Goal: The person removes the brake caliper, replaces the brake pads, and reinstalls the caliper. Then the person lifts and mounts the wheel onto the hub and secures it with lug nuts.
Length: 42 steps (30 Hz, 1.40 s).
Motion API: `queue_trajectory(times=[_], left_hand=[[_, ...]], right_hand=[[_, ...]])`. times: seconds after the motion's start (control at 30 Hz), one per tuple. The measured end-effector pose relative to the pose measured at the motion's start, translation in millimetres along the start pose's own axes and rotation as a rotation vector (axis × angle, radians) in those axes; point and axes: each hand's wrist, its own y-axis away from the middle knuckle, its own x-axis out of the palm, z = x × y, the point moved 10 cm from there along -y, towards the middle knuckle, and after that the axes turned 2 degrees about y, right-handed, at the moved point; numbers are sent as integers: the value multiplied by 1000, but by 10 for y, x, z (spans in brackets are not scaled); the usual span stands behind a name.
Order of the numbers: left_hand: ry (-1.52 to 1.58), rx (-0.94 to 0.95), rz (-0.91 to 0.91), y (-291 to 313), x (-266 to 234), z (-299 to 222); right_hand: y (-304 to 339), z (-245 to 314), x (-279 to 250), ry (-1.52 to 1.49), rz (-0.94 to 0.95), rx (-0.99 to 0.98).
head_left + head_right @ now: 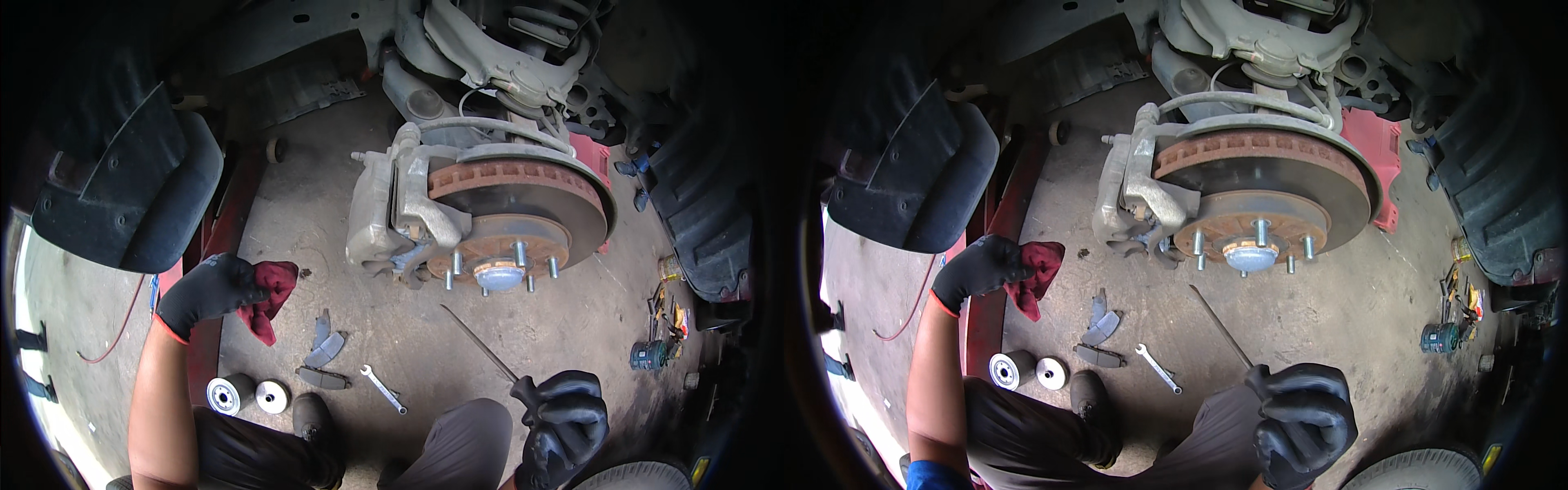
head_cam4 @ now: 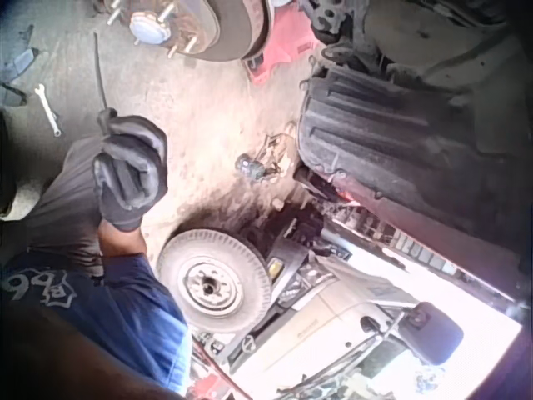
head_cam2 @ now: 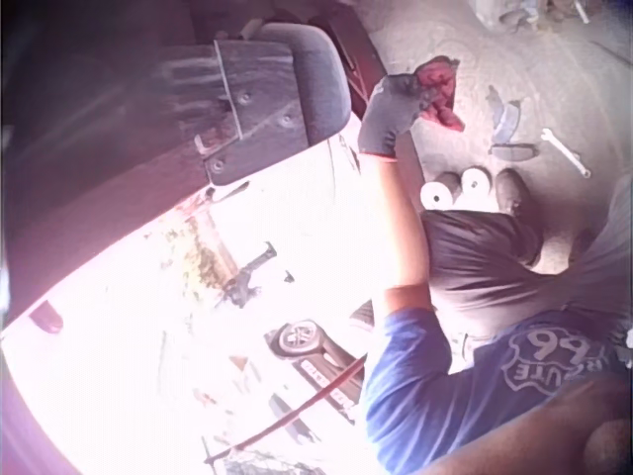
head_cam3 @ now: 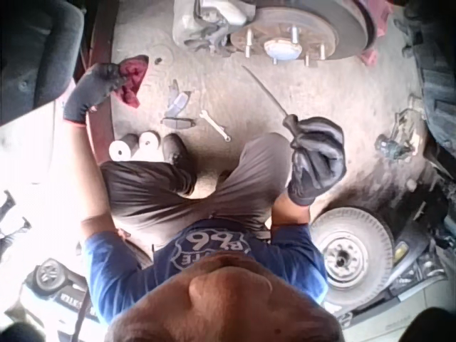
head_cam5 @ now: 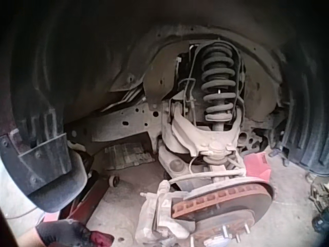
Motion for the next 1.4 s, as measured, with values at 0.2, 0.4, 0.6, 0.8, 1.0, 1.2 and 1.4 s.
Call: queue_trajectory(times=[0.2,0.4,0.6,0.8,1.0,1.2,1.4], left_hand=[[-168,339,-69,29,10,-152],[-131,201,-36,66,35,-31],[-156,270,-13,185,-38,-306],[4,62,1,271,-80,-286],[8,32,12,301,-53,-304],[-251,338,-81,343,-37,-474],[-324,497,-90,398,23,-608]], right_hand=[[217,-560,-186,-227,-178,294],[85,-595,-37,-357,-142,211],[-122,-829,91,-520,-49,180],[-184,-846,71,-616,3,136],[-304,-914,131,-580,91,142],[-319,-943,157,-667,79,151],[-390,-927,166,-717,103,150]])
